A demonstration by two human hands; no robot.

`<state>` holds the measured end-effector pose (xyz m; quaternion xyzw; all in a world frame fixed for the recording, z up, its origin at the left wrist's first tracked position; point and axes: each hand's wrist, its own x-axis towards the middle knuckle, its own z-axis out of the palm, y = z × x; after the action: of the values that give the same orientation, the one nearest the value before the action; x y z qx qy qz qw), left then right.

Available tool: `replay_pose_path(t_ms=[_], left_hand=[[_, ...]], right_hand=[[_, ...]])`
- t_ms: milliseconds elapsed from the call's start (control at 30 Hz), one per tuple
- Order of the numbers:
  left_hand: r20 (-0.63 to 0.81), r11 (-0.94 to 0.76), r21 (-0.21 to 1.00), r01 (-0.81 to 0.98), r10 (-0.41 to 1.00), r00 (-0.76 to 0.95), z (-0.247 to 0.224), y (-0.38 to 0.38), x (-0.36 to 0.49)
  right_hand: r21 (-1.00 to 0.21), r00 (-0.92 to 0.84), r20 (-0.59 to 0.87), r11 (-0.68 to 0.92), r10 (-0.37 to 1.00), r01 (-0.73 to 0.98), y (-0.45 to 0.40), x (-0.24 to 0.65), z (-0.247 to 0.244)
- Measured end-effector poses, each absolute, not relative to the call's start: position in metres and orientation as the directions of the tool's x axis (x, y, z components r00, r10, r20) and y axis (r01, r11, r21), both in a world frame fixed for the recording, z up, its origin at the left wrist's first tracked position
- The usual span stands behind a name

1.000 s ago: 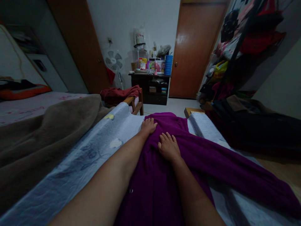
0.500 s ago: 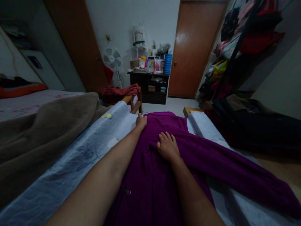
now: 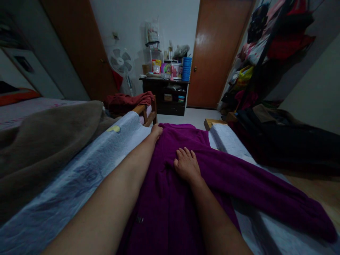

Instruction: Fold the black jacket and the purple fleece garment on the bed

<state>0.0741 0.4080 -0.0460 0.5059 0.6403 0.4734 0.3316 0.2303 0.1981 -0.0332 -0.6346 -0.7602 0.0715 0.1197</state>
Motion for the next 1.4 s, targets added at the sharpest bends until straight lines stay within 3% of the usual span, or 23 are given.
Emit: replay_pose_path(t_ms=[167,367,467,533,700,1067,1267,1400], left_hand=[[0.128,0.086,0.773,0.629,0.949,-0.287,-0.050,0.397,0.078],[0.268,0.093,0.550,0.830,0.921,-0.281,-0.048,0.382,0.083],[0.359,-0.031,0.304,0.952,0.930,-0.084,-0.044,0.376,0.080],[0.309,-0.173,0.210,0.962,0.946,0.103,-0.046,0.371,0.078],[0.193,-0.331,0.195,0.923,0.936,0.294,-0.061,0.359,0.078],[0.031,-0.264,0.234,0.936,0.964,0.265,-0.053,0.320,0.078],[0.033,-0.218,0.237,0.947,0.976,0.216,-0.062,0.259,0.078],[0.139,-0.248,0.142,0.958,0.963,0.229,-0.064,0.241,0.082]], right_hand=[[-0.250,-0.162,0.084,0.178,0.983,0.952,0.197,0.230,-0.034],[-0.254,-0.161,0.088,0.179,0.983,0.951,0.197,0.230,-0.032],[-0.259,-0.161,0.087,0.179,0.983,0.949,0.198,0.230,-0.032],[-0.262,-0.159,0.089,0.178,0.983,0.949,0.198,0.230,-0.032],[-0.257,-0.157,0.107,0.180,0.982,0.949,0.198,0.230,-0.034],[-0.249,-0.157,0.062,0.168,0.986,0.954,0.199,0.230,-0.032],[-0.255,-0.160,0.068,0.172,0.985,0.952,0.199,0.231,-0.032],[-0.246,-0.170,0.073,0.183,0.983,0.952,0.198,0.231,-0.033]])
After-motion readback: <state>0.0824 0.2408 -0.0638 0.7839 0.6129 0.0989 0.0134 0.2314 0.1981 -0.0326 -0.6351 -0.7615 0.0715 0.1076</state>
